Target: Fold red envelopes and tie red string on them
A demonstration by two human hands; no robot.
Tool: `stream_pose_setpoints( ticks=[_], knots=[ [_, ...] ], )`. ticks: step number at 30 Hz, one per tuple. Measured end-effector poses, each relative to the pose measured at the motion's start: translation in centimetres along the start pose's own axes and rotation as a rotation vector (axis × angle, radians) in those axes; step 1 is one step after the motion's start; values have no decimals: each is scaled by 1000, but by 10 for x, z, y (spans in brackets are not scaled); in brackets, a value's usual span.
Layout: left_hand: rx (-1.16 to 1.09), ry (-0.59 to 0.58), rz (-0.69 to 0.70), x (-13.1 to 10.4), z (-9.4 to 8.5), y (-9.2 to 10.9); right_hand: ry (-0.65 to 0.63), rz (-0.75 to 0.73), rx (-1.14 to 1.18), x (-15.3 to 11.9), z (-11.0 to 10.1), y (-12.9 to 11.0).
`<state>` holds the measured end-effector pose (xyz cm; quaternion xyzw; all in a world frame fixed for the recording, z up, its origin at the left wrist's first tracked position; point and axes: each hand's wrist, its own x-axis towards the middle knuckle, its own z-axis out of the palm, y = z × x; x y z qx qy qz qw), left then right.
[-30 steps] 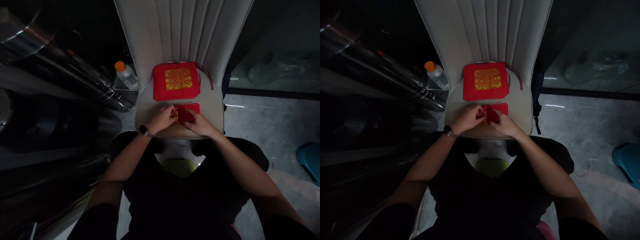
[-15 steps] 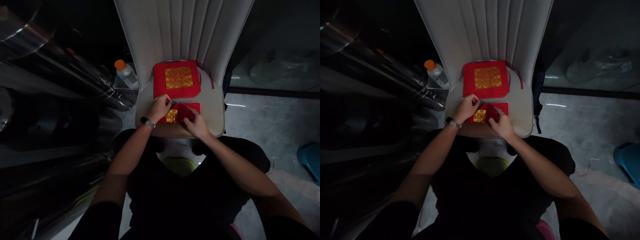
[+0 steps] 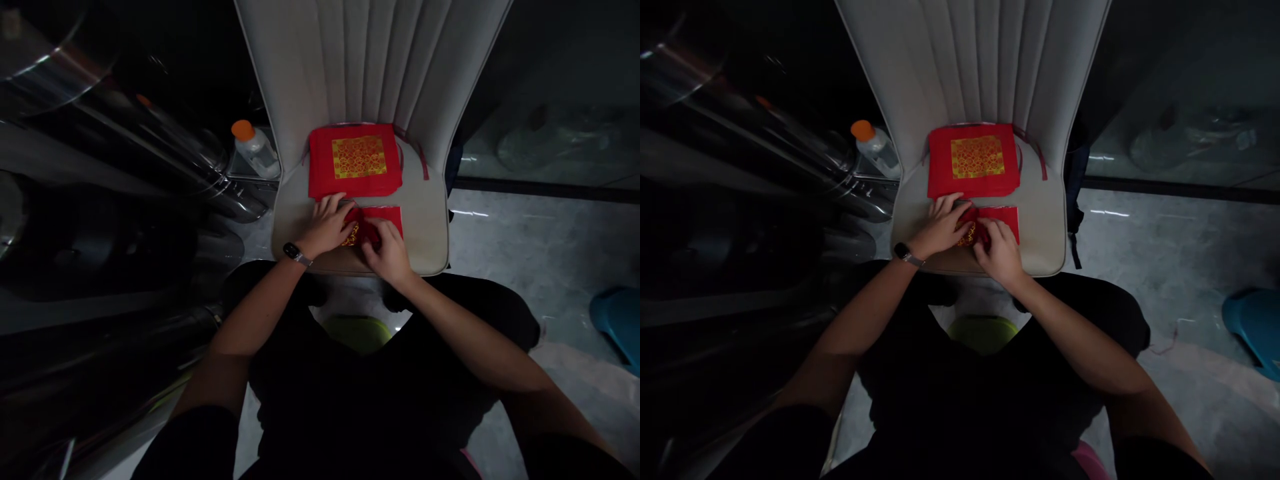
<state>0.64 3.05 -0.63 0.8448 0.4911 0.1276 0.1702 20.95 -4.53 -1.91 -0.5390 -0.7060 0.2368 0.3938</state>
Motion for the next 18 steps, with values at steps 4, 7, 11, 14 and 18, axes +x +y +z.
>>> stream_pose_setpoints(
  ticks=[4,7,11,14,18],
  knots=[
    [-87,55,-19,4,4,-11,-57,-83,-18,-4,16,-6],
    [-138,153,-123,7,4,-17,-111,-131,-93,-6,29,-5],
    [-298,75,-240,12,2,-23,-194,-211,-183,-9,39,0],
    [-429,-46,-223,14,-3,-30,-228,-261,-214,-12,43,3],
    [-486,-104,-195,11,-10,-37,-281,-310,-233,-15,46,4]
  ],
)
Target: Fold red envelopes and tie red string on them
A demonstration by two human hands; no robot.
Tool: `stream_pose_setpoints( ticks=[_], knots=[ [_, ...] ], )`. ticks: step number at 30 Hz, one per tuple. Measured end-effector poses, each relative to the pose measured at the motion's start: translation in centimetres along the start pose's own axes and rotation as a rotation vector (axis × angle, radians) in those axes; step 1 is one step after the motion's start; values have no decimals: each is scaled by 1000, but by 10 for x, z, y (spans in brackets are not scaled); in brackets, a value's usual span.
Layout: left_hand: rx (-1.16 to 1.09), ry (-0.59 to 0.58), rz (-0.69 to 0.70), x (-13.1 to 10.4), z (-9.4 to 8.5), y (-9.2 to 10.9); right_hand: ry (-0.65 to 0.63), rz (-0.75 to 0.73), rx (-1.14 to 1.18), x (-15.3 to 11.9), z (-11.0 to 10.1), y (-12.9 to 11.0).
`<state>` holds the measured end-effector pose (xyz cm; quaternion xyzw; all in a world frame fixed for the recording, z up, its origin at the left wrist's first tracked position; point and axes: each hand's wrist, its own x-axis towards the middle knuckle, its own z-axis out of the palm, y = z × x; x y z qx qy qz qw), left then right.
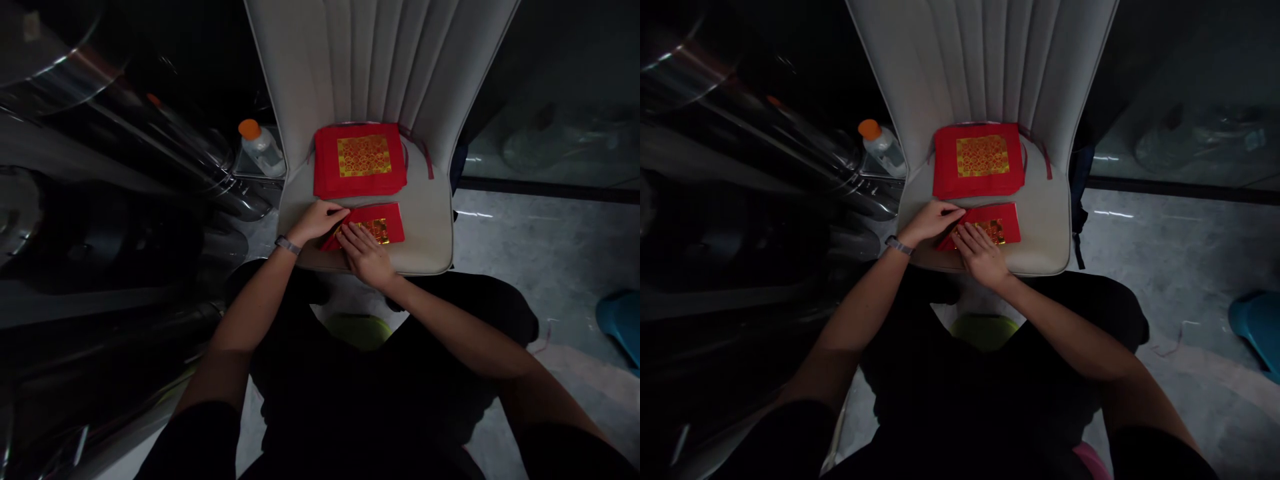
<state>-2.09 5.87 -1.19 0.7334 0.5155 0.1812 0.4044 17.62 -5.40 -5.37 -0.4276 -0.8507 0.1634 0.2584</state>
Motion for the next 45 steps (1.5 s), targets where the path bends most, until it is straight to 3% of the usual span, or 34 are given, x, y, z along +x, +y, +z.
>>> stream_pose_setpoints(
  ticks=[11,14,17,22,27,33,39,45],
  knots=[
    [-14,60,-85,-2,8,6,-110,-113,-12,12,0,-4],
    [-16,91,-113,-1,11,5,-72,-131,106,15,-10,4],
    [-19,100,-111,0,12,4,7,-9,140,18,-21,18],
    [4,93,-64,-1,13,3,-89,63,13,19,-32,33],
    [116,139,16,-9,21,5,-196,45,-103,15,-38,23],
    [248,157,196,-24,25,-5,-262,59,-28,16,-53,27],
    [311,191,209,-25,29,-16,-290,-9,-45,22,-64,42],
    [339,180,211,-24,25,-18,-283,-28,-107,12,-62,29]
  ],
)
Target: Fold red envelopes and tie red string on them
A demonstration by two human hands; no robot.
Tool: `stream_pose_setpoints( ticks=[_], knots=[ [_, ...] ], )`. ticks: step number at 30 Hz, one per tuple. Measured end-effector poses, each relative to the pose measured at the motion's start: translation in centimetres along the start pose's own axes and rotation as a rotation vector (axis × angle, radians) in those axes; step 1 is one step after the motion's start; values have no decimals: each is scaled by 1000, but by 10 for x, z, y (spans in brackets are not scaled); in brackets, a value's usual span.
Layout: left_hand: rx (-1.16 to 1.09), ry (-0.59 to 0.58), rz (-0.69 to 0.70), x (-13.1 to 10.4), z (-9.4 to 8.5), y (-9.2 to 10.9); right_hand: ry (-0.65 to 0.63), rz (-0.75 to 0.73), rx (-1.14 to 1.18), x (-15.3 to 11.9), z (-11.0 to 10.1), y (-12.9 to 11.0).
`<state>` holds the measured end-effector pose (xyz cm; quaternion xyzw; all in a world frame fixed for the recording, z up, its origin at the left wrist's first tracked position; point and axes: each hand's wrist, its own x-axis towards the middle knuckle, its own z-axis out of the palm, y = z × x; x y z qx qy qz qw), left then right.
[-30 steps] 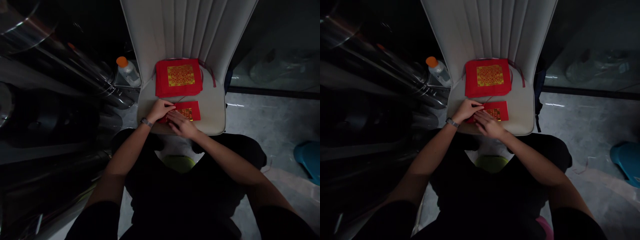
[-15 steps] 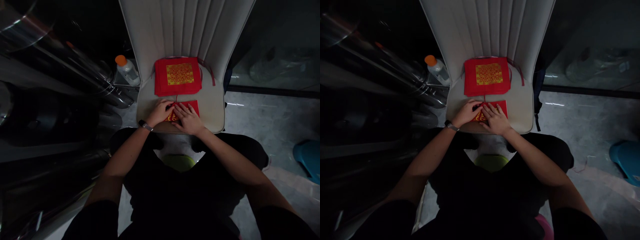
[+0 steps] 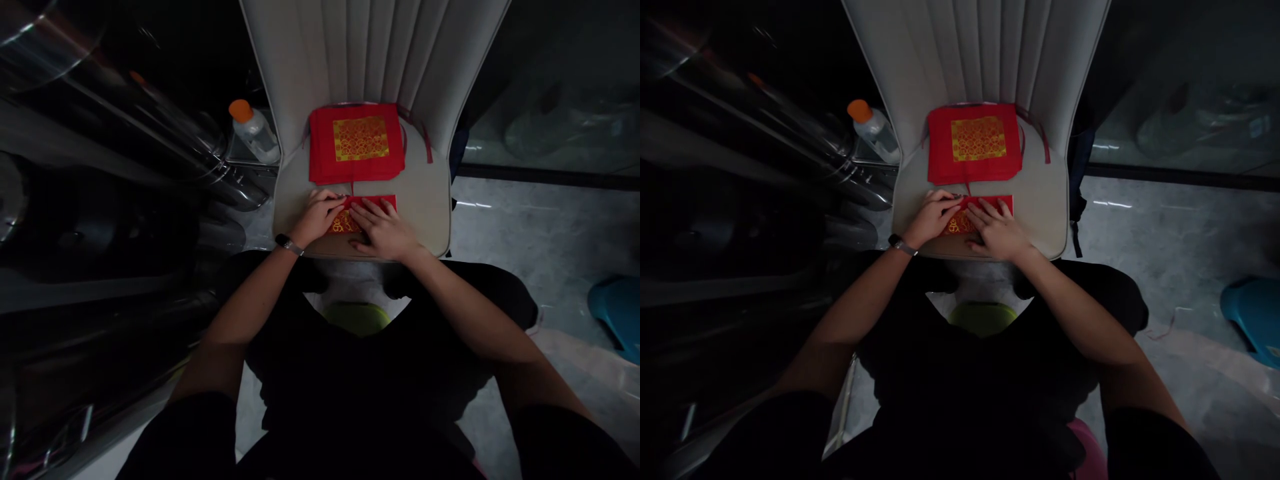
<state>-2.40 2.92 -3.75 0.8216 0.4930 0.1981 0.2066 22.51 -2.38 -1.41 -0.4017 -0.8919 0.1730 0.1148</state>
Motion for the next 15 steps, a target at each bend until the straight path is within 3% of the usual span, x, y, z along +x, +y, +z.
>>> stream_pose_setpoints(
  ticks=[8,15],
  knots=[
    [-19,-29,14,2,-4,0,8,-22,-3,-14,6,-4],
    [-53,-2,-77,-3,-8,16,40,-18,8,-13,4,-1]
  ],
)
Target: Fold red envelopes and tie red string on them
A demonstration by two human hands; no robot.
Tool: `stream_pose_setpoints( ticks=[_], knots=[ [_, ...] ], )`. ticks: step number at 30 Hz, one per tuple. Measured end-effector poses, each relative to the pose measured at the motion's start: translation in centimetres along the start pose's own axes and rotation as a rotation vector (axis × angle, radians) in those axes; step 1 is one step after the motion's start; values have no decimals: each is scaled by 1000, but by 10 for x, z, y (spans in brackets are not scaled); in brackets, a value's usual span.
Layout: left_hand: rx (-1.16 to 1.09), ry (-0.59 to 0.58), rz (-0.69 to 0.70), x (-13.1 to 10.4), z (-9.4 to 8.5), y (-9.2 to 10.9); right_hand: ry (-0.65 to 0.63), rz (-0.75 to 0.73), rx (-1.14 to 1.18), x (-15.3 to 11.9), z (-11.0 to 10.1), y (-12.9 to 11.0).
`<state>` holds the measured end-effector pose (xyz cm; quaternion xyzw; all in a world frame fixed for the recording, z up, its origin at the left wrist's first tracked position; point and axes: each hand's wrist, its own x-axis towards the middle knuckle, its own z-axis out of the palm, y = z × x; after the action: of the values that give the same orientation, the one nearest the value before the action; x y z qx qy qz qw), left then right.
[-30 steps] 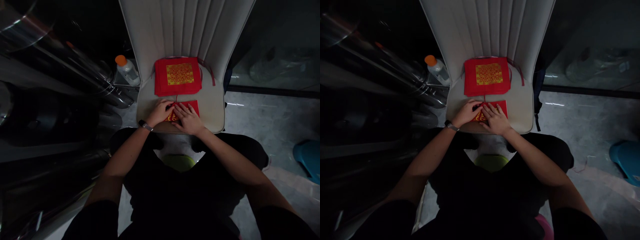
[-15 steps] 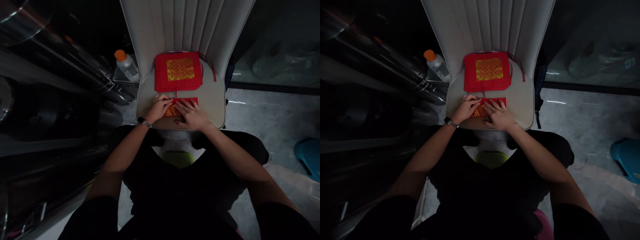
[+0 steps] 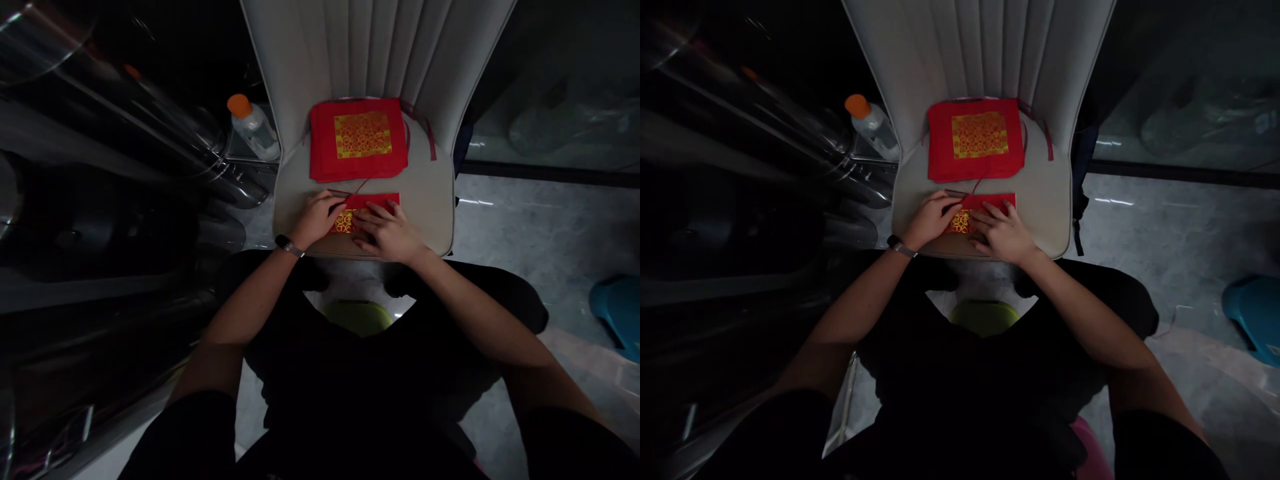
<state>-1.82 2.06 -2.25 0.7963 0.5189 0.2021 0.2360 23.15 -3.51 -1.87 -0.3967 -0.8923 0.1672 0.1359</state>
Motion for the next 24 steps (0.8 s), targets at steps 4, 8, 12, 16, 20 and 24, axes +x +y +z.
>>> stream_pose_setpoints(
  ticks=[4,8,12,16,20,24],
  knots=[
    [31,6,-12,-8,-3,9,15,-39,4,1,-2,-1],
    [43,-13,-11,-13,-3,12,-6,-33,6,-4,-8,-7],
    [57,-16,8,-12,0,10,-68,-13,58,-8,-17,-9],
    [72,3,-28,-12,4,9,52,164,126,-4,-18,7],
    [52,18,-57,-19,6,17,121,336,67,4,-9,35],
    [28,50,-19,-23,11,20,99,343,70,3,-3,55]
  ],
)
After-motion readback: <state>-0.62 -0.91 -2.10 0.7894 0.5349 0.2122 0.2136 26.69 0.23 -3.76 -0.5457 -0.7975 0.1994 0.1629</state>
